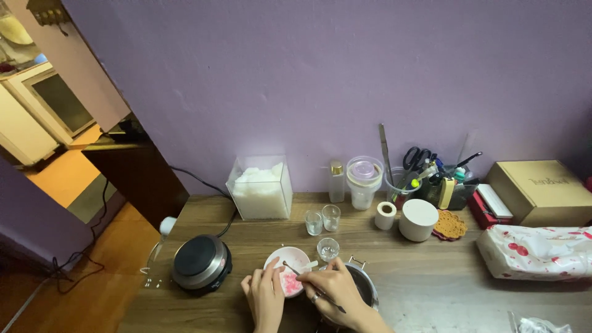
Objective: Transferring and mixing wax flakes into a melting pot for candle making.
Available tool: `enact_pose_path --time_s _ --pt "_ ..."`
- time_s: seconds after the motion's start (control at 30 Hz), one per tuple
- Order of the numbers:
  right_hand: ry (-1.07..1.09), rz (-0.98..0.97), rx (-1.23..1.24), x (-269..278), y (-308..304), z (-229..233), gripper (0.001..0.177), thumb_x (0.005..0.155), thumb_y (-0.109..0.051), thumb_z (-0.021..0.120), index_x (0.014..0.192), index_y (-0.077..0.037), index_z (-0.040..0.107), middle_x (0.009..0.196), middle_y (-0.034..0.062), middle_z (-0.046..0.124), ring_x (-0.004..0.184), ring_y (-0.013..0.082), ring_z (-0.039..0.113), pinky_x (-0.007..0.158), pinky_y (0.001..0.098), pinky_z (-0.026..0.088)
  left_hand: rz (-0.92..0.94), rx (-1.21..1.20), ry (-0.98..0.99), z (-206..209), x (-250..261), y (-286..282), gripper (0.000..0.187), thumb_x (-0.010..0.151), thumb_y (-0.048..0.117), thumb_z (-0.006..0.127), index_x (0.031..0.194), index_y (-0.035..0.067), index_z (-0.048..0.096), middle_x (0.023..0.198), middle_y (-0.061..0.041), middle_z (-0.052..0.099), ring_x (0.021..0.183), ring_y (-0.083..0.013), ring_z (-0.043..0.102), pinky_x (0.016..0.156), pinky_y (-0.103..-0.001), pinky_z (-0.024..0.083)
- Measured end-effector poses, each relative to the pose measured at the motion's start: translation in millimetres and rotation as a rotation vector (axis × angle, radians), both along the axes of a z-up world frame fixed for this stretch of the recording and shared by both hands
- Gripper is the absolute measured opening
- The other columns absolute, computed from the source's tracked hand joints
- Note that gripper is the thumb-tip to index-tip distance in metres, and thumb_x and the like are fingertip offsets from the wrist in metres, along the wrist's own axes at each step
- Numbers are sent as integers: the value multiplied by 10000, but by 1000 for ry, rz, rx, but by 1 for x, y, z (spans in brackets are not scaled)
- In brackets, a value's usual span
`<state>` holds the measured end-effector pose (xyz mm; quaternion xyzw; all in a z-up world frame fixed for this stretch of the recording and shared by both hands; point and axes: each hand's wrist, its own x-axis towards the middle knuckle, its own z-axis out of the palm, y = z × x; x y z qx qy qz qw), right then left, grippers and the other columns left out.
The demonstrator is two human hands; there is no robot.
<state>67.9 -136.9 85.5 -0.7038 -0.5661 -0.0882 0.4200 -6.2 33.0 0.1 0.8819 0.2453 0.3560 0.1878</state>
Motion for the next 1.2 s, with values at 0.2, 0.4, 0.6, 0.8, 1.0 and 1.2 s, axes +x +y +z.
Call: enact_pose_path --time_s 0.2,0.4,0.6,0.8,1.0,1.2 --pt "-98 121 -55 1 -3 3 172 870 -107 519 1008 -116 621 879 24 712 614 227 553 682 333 305 -5 -265 58 18 -3 -6 310 879 221 395 1089 251 621 885 113 772 914 -125 618 916 -325 286" --pt "-162 41 -27 0 -9 -5 180 821 -81 557 966 -115 658 974 40 723 678 175 623 671 322 321 37 -223 49 10 -2 0 221 834 246 522 977 276 688 723 105 745 798 -123 618 913 -331 306" --pt "-160 62 -134 0 -4 -1 161 792 -92 550 894 -119 673 790 10 713 556 209 557 703 333 303 36 -34 25 3 -1 1 172 780 296 638 933 290 717 802 136 739 763 -109 573 876 -347 308" --pt "-144 113 28 0 -3 3 245 737 -39 525 952 -101 627 729 -16 667 574 173 567 695 329 298 61 61 51 -1 1 2 94 673 323 707 637 243 673 592 118 650 638 -117 540 829 -346 323" --pt "-183 116 -23 -1 1 10 139 794 -67 517 878 -105 621 656 2 616 539 199 521 708 322 300 23 43 77 14 -3 -2 42 691 315 663 712 279 653 788 165 678 761 -143 545 811 -346 293" --pt "-167 73 -62 6 -5 -2 164 810 -91 553 940 -111 650 784 10 705 570 201 558 707 333 307 -19 -39 107 3 0 0 170 709 265 685 875 299 706 721 156 699 731 -104 591 860 -336 310"
